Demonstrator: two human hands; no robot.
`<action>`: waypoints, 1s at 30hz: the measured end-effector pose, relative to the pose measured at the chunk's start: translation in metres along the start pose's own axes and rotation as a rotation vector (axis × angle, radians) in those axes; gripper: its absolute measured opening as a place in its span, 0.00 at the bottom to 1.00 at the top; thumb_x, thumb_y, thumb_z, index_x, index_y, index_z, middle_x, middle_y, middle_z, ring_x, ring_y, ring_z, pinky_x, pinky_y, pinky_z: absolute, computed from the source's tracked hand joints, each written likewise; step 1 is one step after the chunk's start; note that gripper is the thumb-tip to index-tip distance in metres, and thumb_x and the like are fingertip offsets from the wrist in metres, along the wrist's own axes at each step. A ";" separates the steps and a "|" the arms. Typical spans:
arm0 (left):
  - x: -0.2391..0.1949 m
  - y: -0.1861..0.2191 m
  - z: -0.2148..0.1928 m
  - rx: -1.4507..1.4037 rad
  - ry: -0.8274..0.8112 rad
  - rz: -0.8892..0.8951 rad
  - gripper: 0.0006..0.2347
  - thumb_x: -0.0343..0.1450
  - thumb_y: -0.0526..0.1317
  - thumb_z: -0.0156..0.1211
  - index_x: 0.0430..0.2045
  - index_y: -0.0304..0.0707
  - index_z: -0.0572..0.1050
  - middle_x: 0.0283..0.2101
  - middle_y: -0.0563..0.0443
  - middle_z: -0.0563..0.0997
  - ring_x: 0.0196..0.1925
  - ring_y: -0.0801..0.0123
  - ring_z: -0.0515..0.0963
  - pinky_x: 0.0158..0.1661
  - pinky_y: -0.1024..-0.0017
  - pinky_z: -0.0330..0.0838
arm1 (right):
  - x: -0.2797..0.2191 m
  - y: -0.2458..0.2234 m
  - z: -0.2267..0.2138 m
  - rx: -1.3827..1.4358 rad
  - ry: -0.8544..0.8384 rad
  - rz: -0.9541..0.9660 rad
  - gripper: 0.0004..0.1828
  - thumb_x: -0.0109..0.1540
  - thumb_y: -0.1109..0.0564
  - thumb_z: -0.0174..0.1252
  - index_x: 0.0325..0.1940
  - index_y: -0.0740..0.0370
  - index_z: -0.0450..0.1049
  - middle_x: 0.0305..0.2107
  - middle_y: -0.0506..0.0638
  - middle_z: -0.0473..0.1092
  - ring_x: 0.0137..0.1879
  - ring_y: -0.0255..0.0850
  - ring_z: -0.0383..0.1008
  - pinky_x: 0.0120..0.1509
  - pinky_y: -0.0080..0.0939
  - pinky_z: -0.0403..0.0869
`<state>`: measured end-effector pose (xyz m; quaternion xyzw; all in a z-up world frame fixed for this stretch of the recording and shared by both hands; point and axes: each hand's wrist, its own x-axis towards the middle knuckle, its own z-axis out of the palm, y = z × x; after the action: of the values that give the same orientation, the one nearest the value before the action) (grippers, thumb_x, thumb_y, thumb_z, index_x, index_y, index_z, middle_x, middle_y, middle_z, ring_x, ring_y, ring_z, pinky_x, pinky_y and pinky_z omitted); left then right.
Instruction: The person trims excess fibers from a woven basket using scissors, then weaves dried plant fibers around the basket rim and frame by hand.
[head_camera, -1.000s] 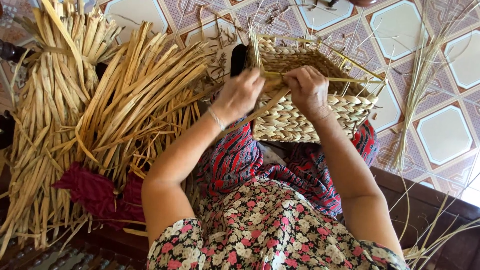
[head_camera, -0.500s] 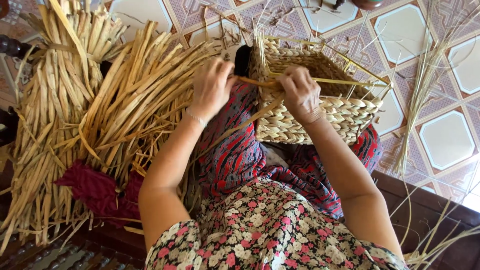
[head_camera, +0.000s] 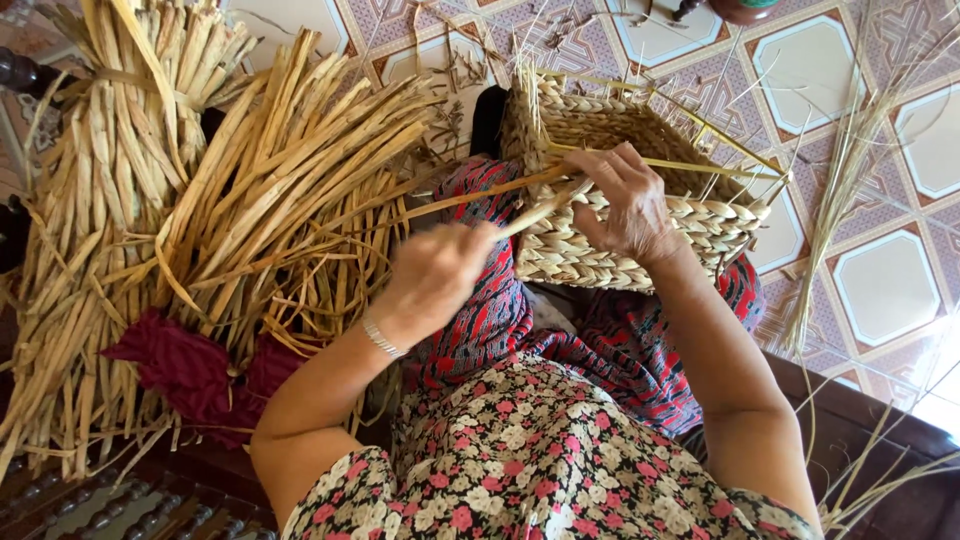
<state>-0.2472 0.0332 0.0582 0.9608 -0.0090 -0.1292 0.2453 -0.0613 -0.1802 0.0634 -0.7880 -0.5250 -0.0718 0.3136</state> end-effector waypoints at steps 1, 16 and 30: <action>-0.009 -0.003 -0.018 0.165 0.316 0.094 0.09 0.80 0.41 0.52 0.44 0.32 0.74 0.28 0.51 0.74 0.29 0.68 0.71 0.27 0.67 0.69 | 0.001 -0.001 0.000 -0.034 -0.002 -0.024 0.26 0.53 0.63 0.62 0.56 0.66 0.75 0.45 0.58 0.76 0.47 0.50 0.74 0.54 0.49 0.77; 0.050 -0.064 -0.037 -0.023 1.085 0.312 0.07 0.73 0.25 0.64 0.42 0.33 0.78 0.45 0.43 0.73 0.48 0.56 0.75 0.46 0.63 0.74 | -0.012 -0.005 0.019 -0.187 0.084 -0.007 0.12 0.58 0.64 0.64 0.41 0.63 0.68 0.41 0.56 0.76 0.45 0.49 0.74 0.47 0.46 0.73; 0.103 0.015 0.053 -0.014 0.733 0.587 0.13 0.69 0.29 0.60 0.48 0.23 0.78 0.57 0.39 0.76 0.66 0.53 0.71 0.67 0.63 0.69 | -0.019 -0.011 0.018 -0.255 0.163 0.022 0.23 0.59 0.68 0.63 0.59 0.64 0.73 0.52 0.55 0.74 0.50 0.51 0.76 0.55 0.47 0.76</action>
<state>-0.1600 -0.0127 -0.0048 0.8983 -0.1921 0.2933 0.2650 -0.0835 -0.1820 0.0455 -0.8186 -0.4757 -0.1981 0.2536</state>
